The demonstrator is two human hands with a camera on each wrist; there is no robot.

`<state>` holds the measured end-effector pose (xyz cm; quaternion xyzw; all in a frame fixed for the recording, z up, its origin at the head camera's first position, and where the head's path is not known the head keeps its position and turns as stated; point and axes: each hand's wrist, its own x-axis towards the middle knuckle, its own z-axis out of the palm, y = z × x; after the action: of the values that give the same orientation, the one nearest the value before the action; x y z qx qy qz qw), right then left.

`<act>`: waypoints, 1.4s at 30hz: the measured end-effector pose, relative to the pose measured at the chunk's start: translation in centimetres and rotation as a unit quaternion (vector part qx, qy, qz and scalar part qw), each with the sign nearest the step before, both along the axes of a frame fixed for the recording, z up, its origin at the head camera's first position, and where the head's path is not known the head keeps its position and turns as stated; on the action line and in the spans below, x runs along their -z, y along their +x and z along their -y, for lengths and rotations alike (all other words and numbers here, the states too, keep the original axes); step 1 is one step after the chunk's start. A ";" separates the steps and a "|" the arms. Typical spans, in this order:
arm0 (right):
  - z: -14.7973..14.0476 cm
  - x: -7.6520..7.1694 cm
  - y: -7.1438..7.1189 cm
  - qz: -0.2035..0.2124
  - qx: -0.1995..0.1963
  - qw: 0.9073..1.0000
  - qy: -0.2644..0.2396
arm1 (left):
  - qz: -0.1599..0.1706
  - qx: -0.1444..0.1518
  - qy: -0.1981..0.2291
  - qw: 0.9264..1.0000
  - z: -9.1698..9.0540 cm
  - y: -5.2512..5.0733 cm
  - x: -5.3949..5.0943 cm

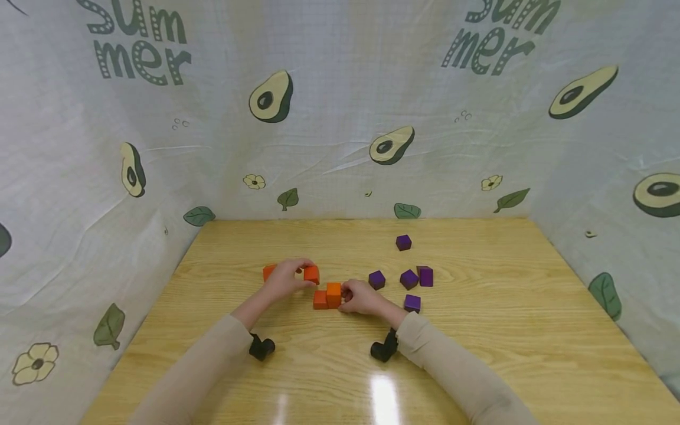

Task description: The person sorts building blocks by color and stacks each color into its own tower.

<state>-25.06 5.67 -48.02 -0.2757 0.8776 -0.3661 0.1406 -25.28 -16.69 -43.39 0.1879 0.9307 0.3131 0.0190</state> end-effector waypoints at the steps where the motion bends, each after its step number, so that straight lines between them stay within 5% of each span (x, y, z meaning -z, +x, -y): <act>1: 0.0 0.0 0.0 0.000 0.000 1.000 0.000 | 0.001 0.005 -0.002 1.000 0.0 0.2 0.0; 11: 0.0 0.1 0.0 -0.006 0.002 1.000 0.001 | 0.013 0.012 -0.007 1.000 -0.4 2.1 0.2; 18: 0.0 0.1 0.0 -0.007 0.002 1.000 0.000 | 0.023 0.026 0.006 0.999 -0.4 2.3 1.0; 27: 0.0 0.1 -0.1 -0.005 0.004 1.000 0.005 | 0.032 0.006 -0.011 0.999 -1.1 2.2 1.9; 42: 0.0 0.0 -0.1 0.002 0.006 1.000 0.001 | 0.010 0.024 0.000 1.000 -1.3 2.5 1.9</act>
<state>-25.12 5.70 -47.98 -0.2694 0.8794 -0.3664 0.1405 -22.80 -15.36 -45.34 0.2068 0.9260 0.3139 0.0356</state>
